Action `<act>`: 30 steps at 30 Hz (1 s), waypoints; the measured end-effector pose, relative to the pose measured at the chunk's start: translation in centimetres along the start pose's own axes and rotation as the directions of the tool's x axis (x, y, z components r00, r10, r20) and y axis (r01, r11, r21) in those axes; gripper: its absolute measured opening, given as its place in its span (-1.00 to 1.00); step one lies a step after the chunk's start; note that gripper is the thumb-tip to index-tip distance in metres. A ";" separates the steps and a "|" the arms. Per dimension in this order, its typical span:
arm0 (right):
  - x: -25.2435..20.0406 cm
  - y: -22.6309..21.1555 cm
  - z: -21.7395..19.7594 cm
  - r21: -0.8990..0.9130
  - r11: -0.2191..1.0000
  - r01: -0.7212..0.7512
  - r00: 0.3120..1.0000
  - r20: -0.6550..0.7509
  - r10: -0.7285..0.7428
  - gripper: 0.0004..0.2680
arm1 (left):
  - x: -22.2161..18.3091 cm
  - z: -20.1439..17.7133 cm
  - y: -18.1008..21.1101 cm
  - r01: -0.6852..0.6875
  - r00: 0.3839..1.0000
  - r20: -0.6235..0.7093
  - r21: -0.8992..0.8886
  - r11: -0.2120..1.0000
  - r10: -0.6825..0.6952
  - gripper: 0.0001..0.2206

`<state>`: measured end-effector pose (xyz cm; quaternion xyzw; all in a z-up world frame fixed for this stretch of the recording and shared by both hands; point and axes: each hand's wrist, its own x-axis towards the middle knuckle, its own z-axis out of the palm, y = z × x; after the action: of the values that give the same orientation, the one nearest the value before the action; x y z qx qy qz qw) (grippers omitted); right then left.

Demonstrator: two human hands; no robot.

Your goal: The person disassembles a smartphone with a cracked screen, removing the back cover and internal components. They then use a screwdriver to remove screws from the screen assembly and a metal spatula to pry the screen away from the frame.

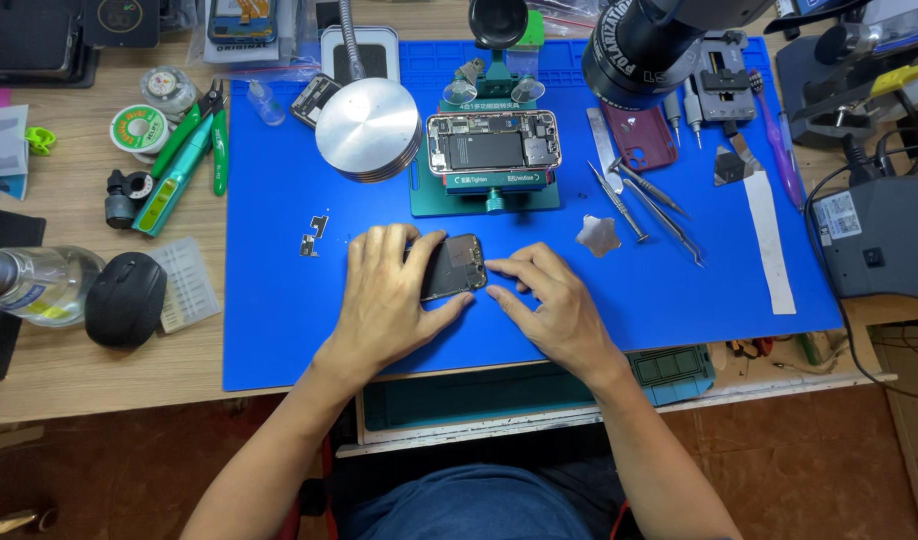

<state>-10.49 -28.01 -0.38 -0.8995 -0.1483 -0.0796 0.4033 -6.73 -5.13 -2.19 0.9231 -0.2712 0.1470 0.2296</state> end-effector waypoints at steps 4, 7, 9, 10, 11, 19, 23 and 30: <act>-0.1 0.1 0.1 -0.002 1.000 -0.012 1.000 0.006 0.012 -0.81 | -0.2 0.1 0.1 -0.005 1.000 -0.028 -0.013 1.000 0.005 -0.41; 0.0 0.3 0.1 -0.014 1.000 -0.008 1.000 0.015 0.009 -0.81 | -0.3 0.1 0.2 -0.019 0.999 -0.037 -0.003 1.000 0.019 -0.43; 0.1 0.3 0.0 -0.023 1.000 -0.006 1.000 0.020 0.006 -0.82 | -0.3 0.2 0.2 -0.032 0.998 -0.046 0.006 0.999 0.032 -0.43; 0.1 0.2 0.0 -0.024 1.000 -0.007 1.000 0.026 0.008 -0.83 | -0.4 0.1 0.3 -0.033 0.998 -0.047 0.005 0.999 0.034 -0.43; 0.1 0.1 -0.1 -0.024 1.000 -0.009 0.999 0.032 0.010 -0.83 | -0.4 0.1 0.3 -0.035 0.998 -0.049 0.004 0.999 0.035 -0.44; 0.1 0.3 0.0 -0.024 0.999 0.023 0.999 0.031 -0.022 -0.83 | -0.4 -0.2 0.4 -0.039 0.998 -0.052 -0.009 0.999 0.038 -0.44; 0.1 0.1 -0.1 -0.025 0.999 0.021 0.999 0.037 -0.020 -0.84 | -0.5 -0.2 0.4 -0.035 0.998 -0.052 -0.020 0.999 0.034 -0.44; 0.0 0.1 -0.6 0.028 0.999 0.026 0.998 -0.059 -0.025 -0.87 | -0.6 0.4 0.0 -0.062 0.996 -0.066 -0.003 0.998 0.062 -0.44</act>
<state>-10.46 -28.47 -0.03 -0.8888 -0.1491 -0.1089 0.4194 -7.17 -5.05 -2.82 0.9084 -0.2923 0.1839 0.2359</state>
